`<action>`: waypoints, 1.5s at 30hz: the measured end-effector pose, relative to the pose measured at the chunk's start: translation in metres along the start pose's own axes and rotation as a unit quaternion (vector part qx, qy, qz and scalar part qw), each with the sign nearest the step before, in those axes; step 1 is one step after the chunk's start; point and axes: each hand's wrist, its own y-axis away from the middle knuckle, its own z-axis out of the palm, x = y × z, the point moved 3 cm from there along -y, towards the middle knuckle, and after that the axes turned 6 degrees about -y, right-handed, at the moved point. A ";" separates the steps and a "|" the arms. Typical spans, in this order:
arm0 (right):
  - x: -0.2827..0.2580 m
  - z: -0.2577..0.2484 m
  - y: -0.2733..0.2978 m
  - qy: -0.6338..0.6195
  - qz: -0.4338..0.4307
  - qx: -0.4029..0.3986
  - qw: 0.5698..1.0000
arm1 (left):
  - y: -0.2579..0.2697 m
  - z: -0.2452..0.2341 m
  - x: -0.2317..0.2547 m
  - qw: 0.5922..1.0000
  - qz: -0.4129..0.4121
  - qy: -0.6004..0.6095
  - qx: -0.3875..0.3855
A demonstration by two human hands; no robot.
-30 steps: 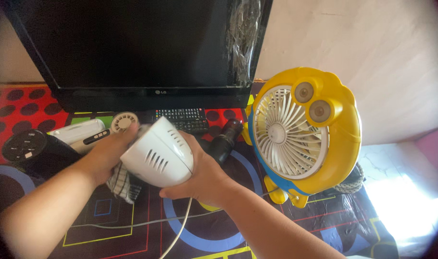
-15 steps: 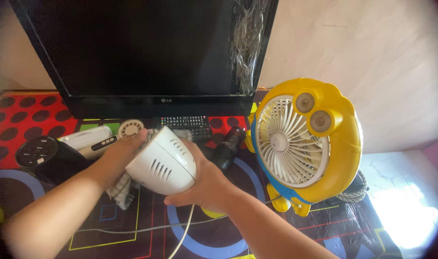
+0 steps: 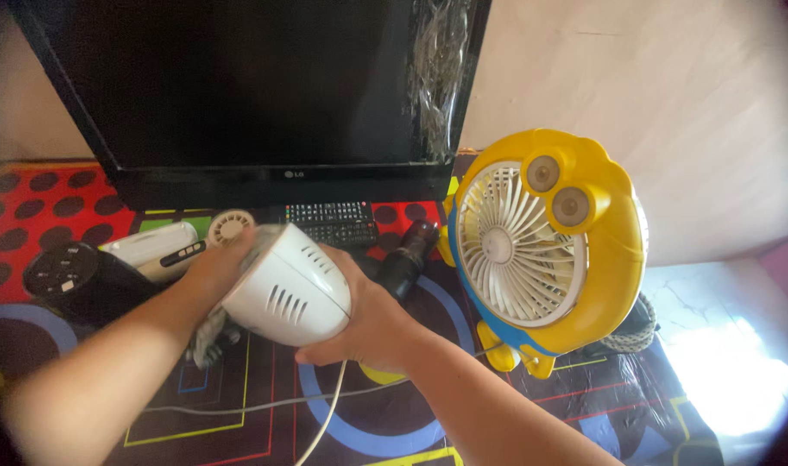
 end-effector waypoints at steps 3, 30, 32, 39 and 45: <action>-0.002 -0.002 0.000 0.035 -0.010 -0.009 0.999 | 0.033 -0.001 -0.006 0.992 -0.016 0.128 0.003; 0.015 -0.017 -0.011 -0.062 -0.014 0.048 0.997 | 0.021 0.018 -0.019 0.952 -0.017 0.294 0.082; 0.019 -0.015 -0.009 -0.085 0.048 0.082 0.992 | 0.046 0.027 0.001 0.941 0.050 0.327 0.073; 0.013 -0.013 -0.016 -0.078 0.138 0.160 0.974 | 0.079 0.057 0.062 0.854 0.458 -0.107 0.224; 0.011 -0.013 -0.010 -0.103 0.156 0.200 0.962 | 0.018 0.048 0.016 0.956 0.167 0.182 0.160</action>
